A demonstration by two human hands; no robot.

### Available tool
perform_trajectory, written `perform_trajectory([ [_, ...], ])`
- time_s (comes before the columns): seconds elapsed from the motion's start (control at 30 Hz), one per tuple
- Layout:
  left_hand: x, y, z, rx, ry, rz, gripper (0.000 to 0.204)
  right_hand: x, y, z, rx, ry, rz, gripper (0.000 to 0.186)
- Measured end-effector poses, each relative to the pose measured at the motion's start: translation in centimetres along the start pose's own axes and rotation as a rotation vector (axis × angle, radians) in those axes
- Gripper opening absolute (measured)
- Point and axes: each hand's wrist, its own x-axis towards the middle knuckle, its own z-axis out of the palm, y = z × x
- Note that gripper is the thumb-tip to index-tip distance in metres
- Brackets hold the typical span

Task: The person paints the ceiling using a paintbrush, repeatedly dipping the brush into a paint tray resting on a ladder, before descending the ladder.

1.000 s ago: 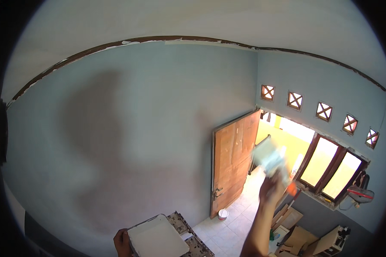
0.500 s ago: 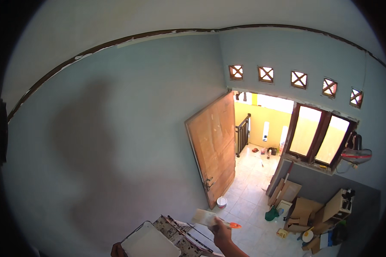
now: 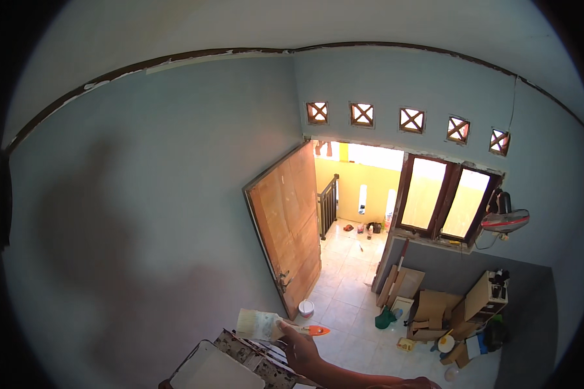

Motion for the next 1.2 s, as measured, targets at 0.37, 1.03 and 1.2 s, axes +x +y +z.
perform_trajectory([
  [0.37, -0.2, 1.7, 0.5, 0.259, 0.008, 0.033, 0.03, -0.9, 1.4, -0.3, -0.103, -0.129, -0.02, 0.039],
  [1.03, 1.0, 2.8, 1.6, 0.435, 0.071, -0.296, 0.037, -0.7, 7.3, -6.9, -1.376, 0.011, -0.737, 0.049],
  [1.2, 1.6, 0.5, -0.8, 0.347, -0.077, -0.124, 0.042, 0.3, 8.7, -7.5, -0.494, -0.071, -0.299, 0.035],
])
